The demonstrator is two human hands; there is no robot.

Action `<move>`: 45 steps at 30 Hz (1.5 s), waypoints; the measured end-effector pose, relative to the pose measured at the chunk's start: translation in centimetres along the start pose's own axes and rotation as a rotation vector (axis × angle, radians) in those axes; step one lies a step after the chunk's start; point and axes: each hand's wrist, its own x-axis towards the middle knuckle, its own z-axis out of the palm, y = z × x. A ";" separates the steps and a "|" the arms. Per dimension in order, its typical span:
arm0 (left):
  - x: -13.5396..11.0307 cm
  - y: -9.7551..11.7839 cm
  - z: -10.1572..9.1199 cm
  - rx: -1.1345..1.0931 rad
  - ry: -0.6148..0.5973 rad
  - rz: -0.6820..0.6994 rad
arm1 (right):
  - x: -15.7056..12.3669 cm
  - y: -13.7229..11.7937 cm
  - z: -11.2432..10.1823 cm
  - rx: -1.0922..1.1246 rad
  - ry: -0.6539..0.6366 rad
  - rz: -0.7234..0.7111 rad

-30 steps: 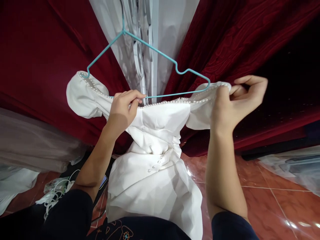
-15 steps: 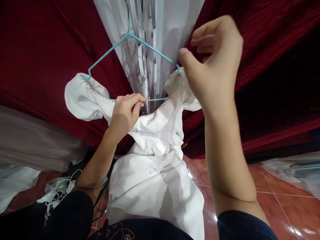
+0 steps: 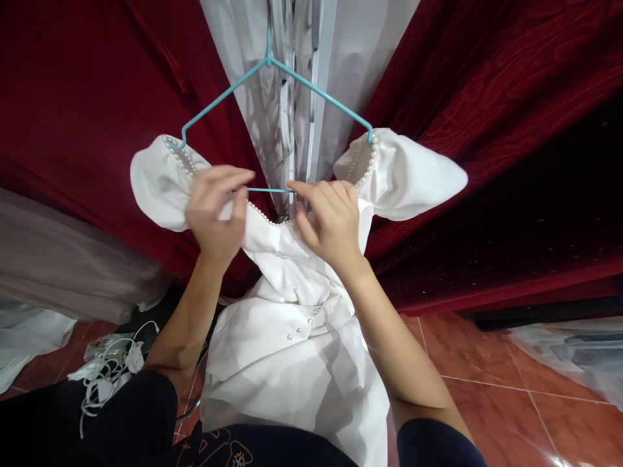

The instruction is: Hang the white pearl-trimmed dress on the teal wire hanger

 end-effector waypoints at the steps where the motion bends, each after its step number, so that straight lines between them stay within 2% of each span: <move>1: 0.3 -0.6 -0.6 0.084 0.151 -0.049 | 0.1 0.0 0.1 0.007 0.005 -0.005; 2: 0.7 -1.4 -1.3 0.168 0.274 -0.090 | 0.2 0.0 0.1 0.013 0.008 -0.009; 3: 1.2 -2.2 -1.9 0.238 0.343 -0.129 | 0.2 0.0 0.2 0.019 0.005 -0.008; 4: 1.7 -3.0 -2.5 0.286 0.351 -0.166 | 0.2 0.1 0.3 0.024 0.002 -0.002; 7: 3.4 -5.2 -3.6 0.328 0.201 -0.281 | 0.1 0.2 0.5 0.011 -0.006 0.027; 10: 4.8 -6.2 -4.0 0.266 0.054 -0.382 | 0.1 0.1 0.5 -0.039 0.007 0.022; 12: 5.4 -6.7 -4.3 0.246 0.020 -0.405 | 0.3 0.0 0.3 -0.046 0.012 0.017; 14: 5.7 -7.5 -4.9 0.284 0.065 -0.389 | 0.6 -0.1 0.1 -0.027 0.004 0.021; 17: 5.1 -9.5 -6.1 0.333 0.152 -0.393 | 1.1 0.2 -0.2 0.014 -0.010 0.038; 20: 3.2 -11.3 -7.1 0.257 0.137 -0.555 | 1.4 0.6 -0.5 0.026 -0.007 0.043; 23: 0.9 -11.9 -7.4 0.159 -0.023 -0.800 | 1.3 0.7 -0.5 0.017 -0.027 0.053; 25: -0.3 -11.5 -7.3 0.134 -0.186 -0.858 | 1.2 0.5 -0.5 0.035 -0.043 0.062; 27: -1.3 -10.5 -7.1 0.122 -0.307 -0.790 | 1.1 0.2 -0.4 0.061 -0.036 0.064; 28: -1.5 -9.7 -6.9 0.113 -0.354 -0.714 | 1.0 0.2 -0.4 0.070 -0.029 0.062; 31: -1.7 -6.8 -6.2 0.046 -0.445 -0.375 | 1.0 0.1 -0.2 0.075 -0.004 0.054; 33: -1.3 -4.9 -5.5 0.030 -0.383 -0.150 | 0.9 0.2 -0.1 0.078 0.017 0.038; 35: -0.5 -3.6 -4.8 0.073 -0.238 -0.022 | 0.8 0.3 0.0 0.087 0.044 0.013; 37: 0.3 -3.1 -4.0 0.121 -0.162 0.000 | 0.7 0.3 0.1 0.091 0.061 -0.013; 41: 0.5 -3.3 -2.5 0.130 -0.325 -0.017 | 0.4 0.2 -0.5 0.043 0.021 -0.030; 43: 0.0 -3.3 -2.0 0.146 -0.359 0.011 | 0.5 0.2 -1.2 0.050 -0.001 -0.026; 45: -0.5 -3.1 -1.8 0.147 -0.352 0.025 | 0.9 0.4 -2.1 0.059 0.094 -0.004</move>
